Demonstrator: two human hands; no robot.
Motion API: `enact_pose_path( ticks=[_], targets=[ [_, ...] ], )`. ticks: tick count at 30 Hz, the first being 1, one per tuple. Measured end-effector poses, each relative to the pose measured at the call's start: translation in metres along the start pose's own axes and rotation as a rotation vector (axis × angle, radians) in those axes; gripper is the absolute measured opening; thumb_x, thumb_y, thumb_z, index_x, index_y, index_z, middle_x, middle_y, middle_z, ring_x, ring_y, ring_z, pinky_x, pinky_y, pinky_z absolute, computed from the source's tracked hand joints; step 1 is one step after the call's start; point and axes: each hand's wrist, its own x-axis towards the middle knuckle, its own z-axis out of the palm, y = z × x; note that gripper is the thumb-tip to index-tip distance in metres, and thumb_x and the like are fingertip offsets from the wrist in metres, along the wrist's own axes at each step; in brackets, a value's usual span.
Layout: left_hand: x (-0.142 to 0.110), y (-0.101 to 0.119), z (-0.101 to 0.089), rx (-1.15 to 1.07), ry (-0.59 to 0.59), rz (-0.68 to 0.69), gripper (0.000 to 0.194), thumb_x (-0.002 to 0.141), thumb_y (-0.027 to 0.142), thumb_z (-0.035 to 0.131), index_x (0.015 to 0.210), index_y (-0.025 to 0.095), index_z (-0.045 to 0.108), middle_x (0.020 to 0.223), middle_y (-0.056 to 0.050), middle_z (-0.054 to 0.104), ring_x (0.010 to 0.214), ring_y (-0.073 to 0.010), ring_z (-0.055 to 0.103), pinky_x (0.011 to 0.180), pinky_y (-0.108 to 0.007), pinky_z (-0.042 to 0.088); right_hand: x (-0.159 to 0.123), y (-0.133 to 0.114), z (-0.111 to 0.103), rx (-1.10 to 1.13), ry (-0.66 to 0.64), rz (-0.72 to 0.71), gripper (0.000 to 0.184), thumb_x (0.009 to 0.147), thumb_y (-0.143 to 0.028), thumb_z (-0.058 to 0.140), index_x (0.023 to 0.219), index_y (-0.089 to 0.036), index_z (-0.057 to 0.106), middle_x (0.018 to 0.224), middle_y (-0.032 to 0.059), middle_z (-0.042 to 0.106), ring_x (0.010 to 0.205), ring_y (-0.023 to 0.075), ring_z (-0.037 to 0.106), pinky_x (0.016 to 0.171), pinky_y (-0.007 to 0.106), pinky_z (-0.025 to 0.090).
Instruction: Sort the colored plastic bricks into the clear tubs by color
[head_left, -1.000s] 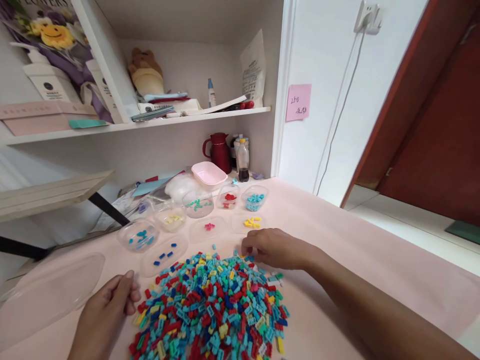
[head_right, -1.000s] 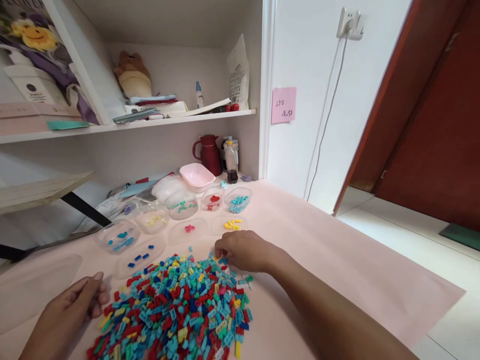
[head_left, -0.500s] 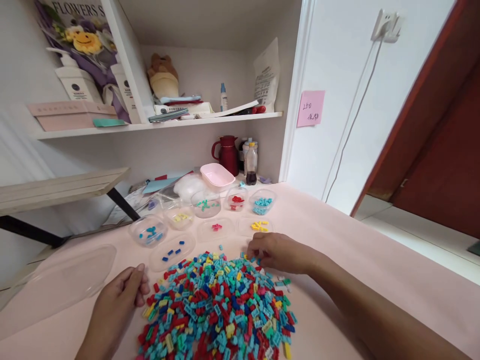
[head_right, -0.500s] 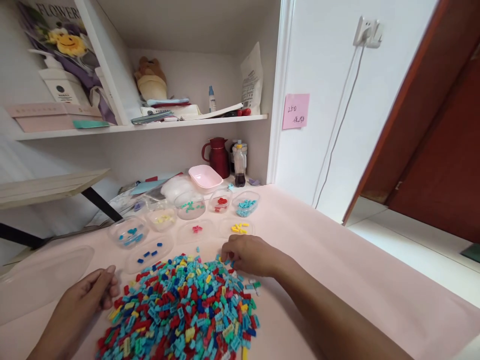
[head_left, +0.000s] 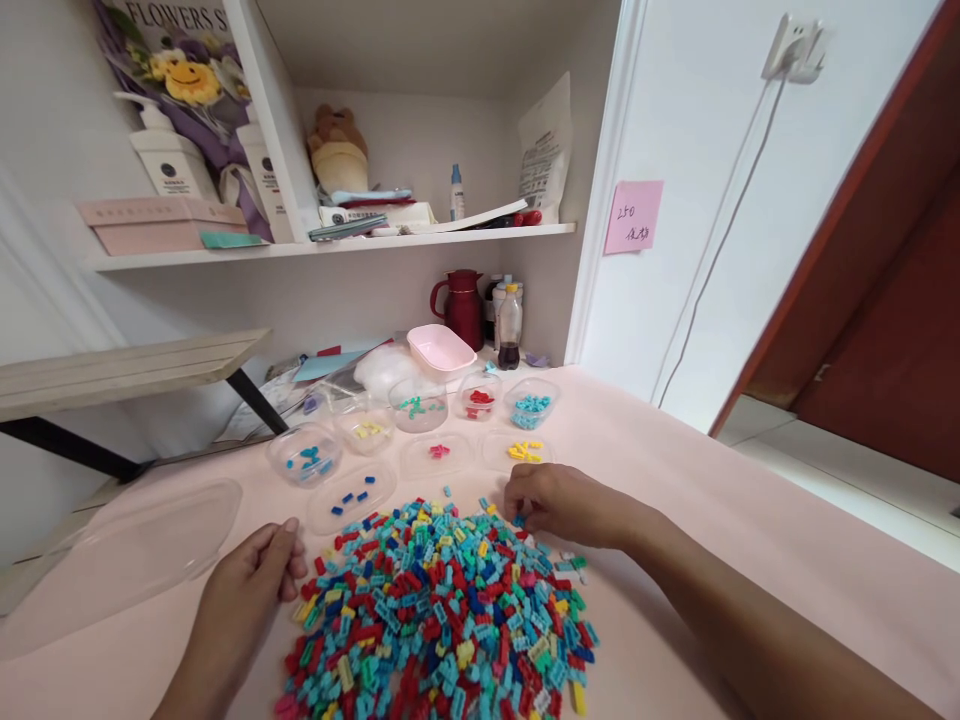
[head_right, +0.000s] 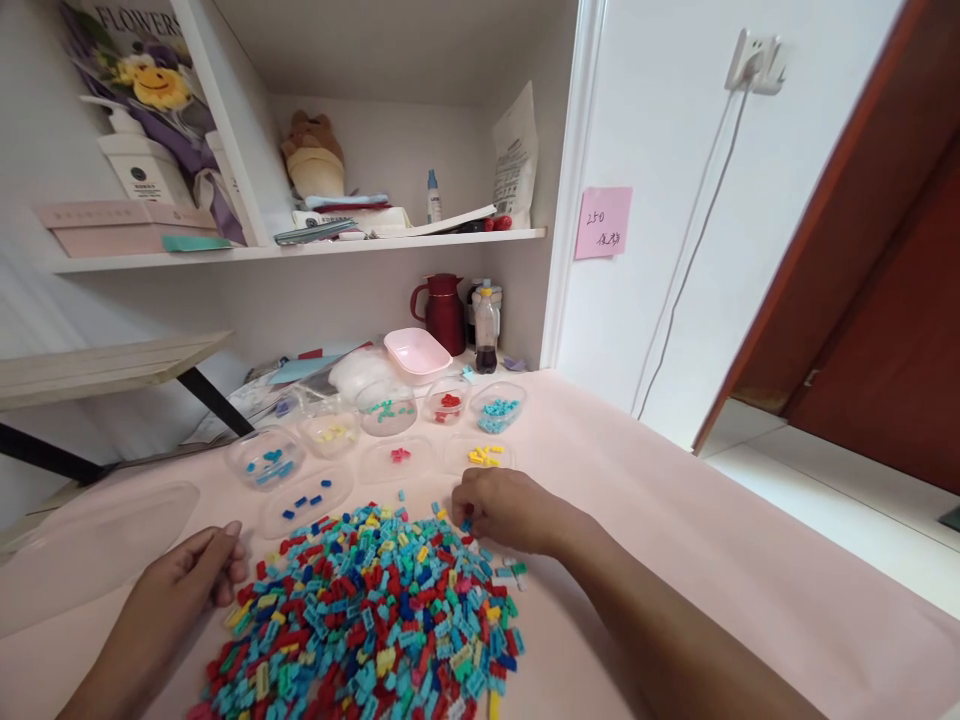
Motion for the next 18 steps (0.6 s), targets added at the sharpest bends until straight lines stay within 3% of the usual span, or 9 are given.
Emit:
enact_pose_path(
  ticks=[4,11,18],
  targets=[
    [-0.0005,-0.0009,-0.0006,-0.034,-0.007,0.001,0.043,0.076,0.061,0.053,0.06,0.022,0.058,0.055,0.004,0.059,0.048,-0.0133,0.051,0.053,-0.024,0.041,-0.0006,-0.0037,-0.0009,-0.061,0.015,-0.033,0.021,0.07,-0.008,0.055,0.082,-0.022,0.065,0.091,0.0006,0.064,0.08,0.0154,0.055,0.067,0.025,0.036],
    [-0.0009,-0.0019,-0.0004,-0.062,-0.002,0.011,0.043,0.075,0.062,0.055,0.059,0.022,0.057,0.054,0.003,0.059,0.048,-0.0137,0.052,0.052,-0.024,0.042,0.0006,-0.0015,0.0002,0.01,-0.002,0.096,0.015,0.068,-0.014,0.059,0.082,-0.02,0.061,0.084,0.0011,0.063,0.073,0.0147,0.053,0.06,0.023,0.034],
    [-0.001,-0.0023,-0.001,-0.039,-0.002,0.016,0.045,0.077,0.062,0.051,0.058,0.022,0.057,0.053,0.004,0.058,0.047,-0.0127,0.051,0.053,-0.023,0.04,-0.0006,-0.0045,-0.0012,0.04,-0.034,0.108,0.016,0.069,-0.012,0.056,0.083,-0.019,0.06,0.083,0.001,0.063,0.072,0.014,0.053,0.059,0.022,0.035]
  ],
)
